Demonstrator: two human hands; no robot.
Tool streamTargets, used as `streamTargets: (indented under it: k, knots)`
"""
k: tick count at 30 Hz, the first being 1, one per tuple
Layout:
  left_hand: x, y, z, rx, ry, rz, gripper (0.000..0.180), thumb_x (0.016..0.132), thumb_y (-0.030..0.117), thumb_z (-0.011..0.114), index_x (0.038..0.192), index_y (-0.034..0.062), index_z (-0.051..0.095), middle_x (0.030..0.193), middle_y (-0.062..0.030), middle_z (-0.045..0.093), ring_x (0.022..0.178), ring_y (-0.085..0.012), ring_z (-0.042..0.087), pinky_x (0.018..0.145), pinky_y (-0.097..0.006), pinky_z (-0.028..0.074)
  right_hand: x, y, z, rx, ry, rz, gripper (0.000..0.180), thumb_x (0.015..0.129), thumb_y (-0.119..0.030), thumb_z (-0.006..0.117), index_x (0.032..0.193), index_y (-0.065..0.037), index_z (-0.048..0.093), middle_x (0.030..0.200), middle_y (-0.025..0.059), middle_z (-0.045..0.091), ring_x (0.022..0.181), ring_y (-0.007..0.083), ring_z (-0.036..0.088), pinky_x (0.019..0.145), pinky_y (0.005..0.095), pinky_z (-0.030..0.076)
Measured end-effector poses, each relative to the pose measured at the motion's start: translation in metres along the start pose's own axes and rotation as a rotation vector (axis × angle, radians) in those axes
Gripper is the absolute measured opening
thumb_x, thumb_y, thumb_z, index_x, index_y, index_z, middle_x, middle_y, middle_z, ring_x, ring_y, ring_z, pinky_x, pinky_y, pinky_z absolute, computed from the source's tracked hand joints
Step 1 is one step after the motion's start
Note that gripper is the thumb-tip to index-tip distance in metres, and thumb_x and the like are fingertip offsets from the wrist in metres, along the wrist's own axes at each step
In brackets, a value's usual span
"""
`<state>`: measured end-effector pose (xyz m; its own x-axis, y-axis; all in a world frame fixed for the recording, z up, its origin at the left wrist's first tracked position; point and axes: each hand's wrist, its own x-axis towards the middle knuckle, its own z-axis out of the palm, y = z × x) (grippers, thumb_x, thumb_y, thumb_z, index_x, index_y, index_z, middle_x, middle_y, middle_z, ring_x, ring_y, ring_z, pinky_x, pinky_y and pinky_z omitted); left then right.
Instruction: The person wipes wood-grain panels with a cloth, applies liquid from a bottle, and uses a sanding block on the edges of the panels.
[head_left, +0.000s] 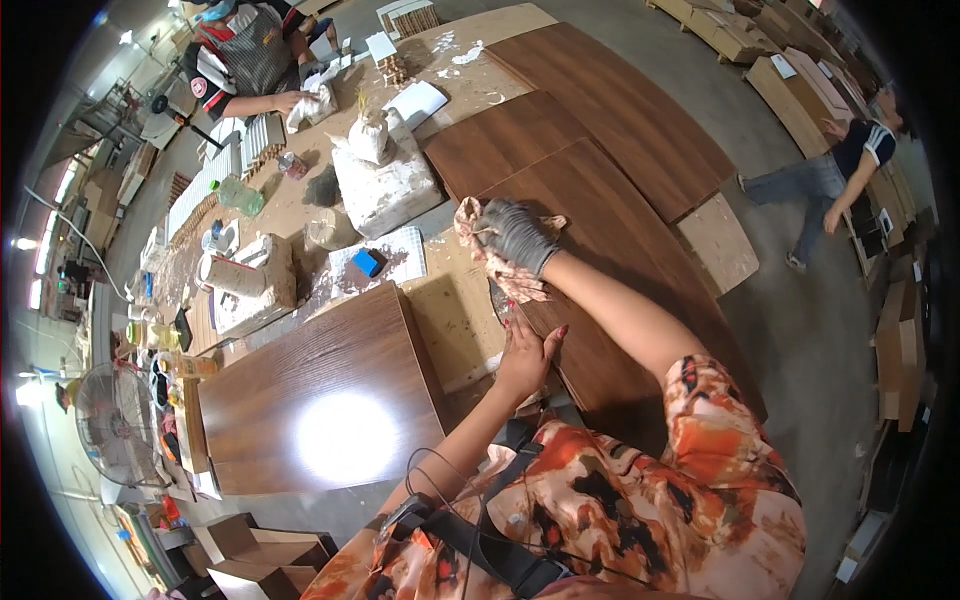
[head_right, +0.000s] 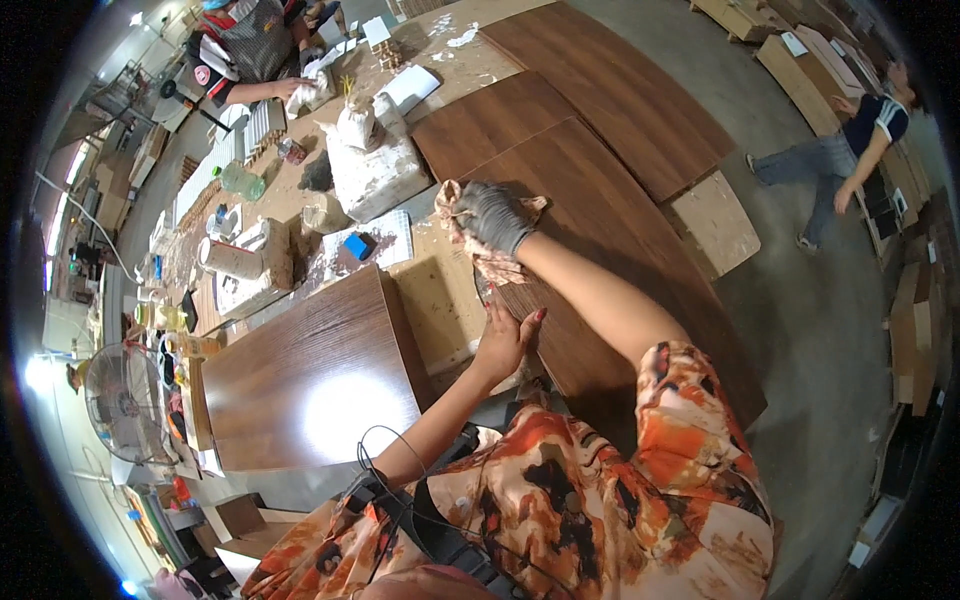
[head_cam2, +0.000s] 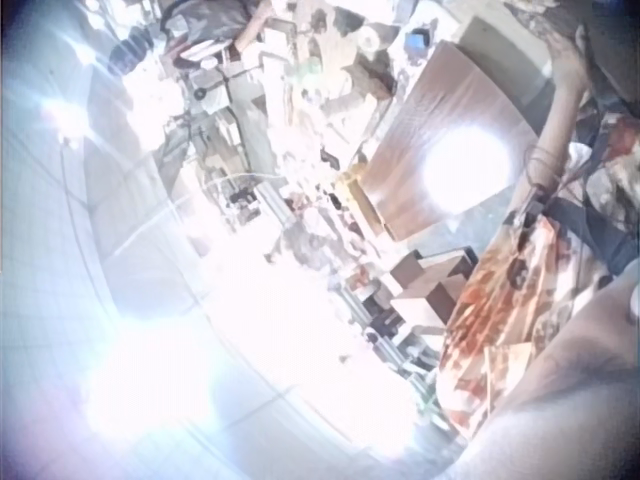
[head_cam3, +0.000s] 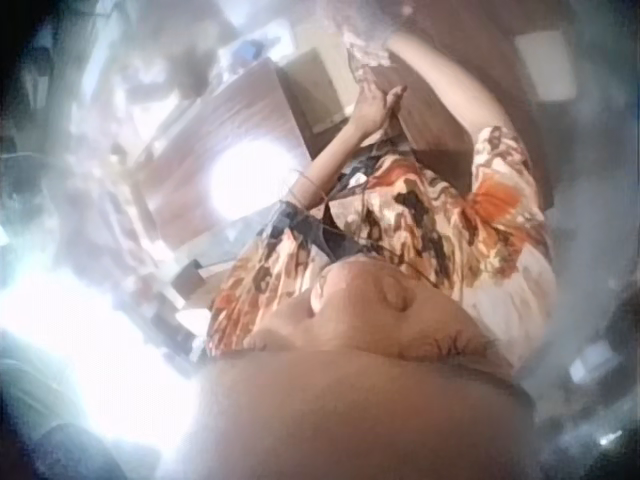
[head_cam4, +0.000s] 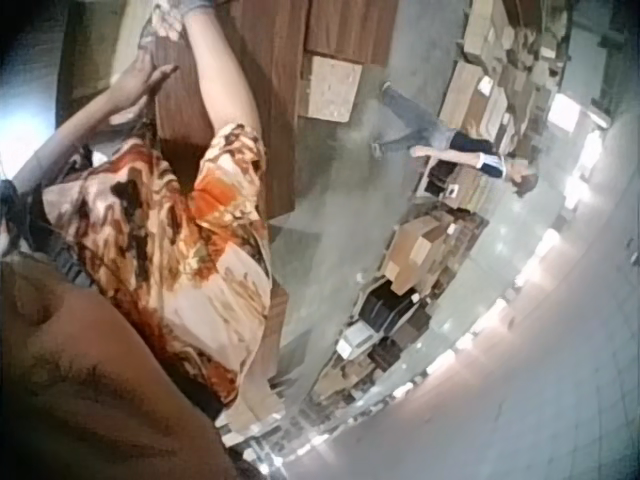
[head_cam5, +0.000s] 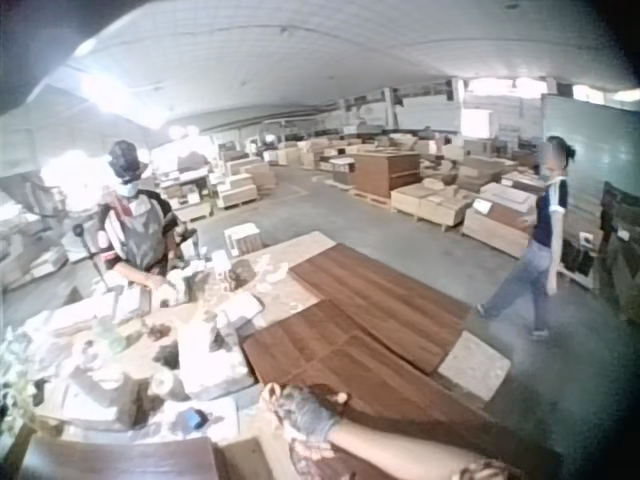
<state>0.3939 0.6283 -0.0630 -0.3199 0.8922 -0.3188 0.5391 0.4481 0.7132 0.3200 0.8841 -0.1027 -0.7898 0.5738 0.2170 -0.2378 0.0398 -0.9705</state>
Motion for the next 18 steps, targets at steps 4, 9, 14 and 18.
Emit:
streamTargets:
  k: [4, 9, 14, 18]
  knots:
    - [-0.002, -0.001, 0.002, 0.046, 0.033, -0.005, 0.108, 0.1, 0.065, 0.046, 0.153, -0.0185, 0.002, 0.155, -0.0451, 0.022, 0.145, -0.0562, 0.029, 0.122, -0.049, 0.028, 0.022, -0.036, -0.065, 0.382, 0.282, 0.345, 0.01, 0.094, -0.014, 0.057, 0.095, -0.006, 0.063, 0.083, 0.0086, 0.069, 0.066, 0.0217, 0.067, 0.059, 0.0405, 0.059]
    - [0.001, -0.002, 0.009, 0.036, 0.032, 0.042, 0.104, 0.101, 0.062, 0.046, 0.15, -0.0225, 0.009, 0.152, -0.0478, 0.023, 0.144, -0.0579, 0.028, 0.122, -0.05, 0.028, -0.009, -0.015, -0.009, 0.495, -0.438, -0.022, 0.051, 0.095, -0.053, 0.052, 0.107, -0.005, 0.063, 0.099, 0.0145, 0.069, 0.082, 0.0244, 0.067, 0.064, 0.0476, 0.057]
    - [-0.001, -0.014, 0.003, 0.113, -0.009, -0.012, 0.101, 0.103, 0.06, 0.043, 0.149, -0.0231, 0.011, 0.154, -0.0475, 0.021, 0.144, -0.0592, 0.026, 0.122, -0.05, 0.026, -0.042, -0.017, 0.023, -1.016, -0.11, -0.422, 0.041, 0.094, -0.047, 0.058, 0.095, -0.006, 0.068, 0.086, 0.0114, 0.069, 0.073, 0.0217, 0.066, 0.061, 0.0419, 0.055]
    - [0.0, -0.005, 0.01, 0.01, 0.074, 0.049, 0.1, 0.103, 0.06, 0.045, 0.152, -0.0188, 0.009, 0.154, -0.0459, 0.022, 0.144, -0.058, 0.027, 0.122, -0.05, 0.027, -0.027, -0.043, -0.106, -1.041, 0.3, -0.205, 0.036, 0.094, -0.041, 0.064, 0.086, -0.007, 0.072, 0.075, 0.0089, 0.07, 0.066, 0.0196, 0.065, 0.058, 0.0373, 0.054]
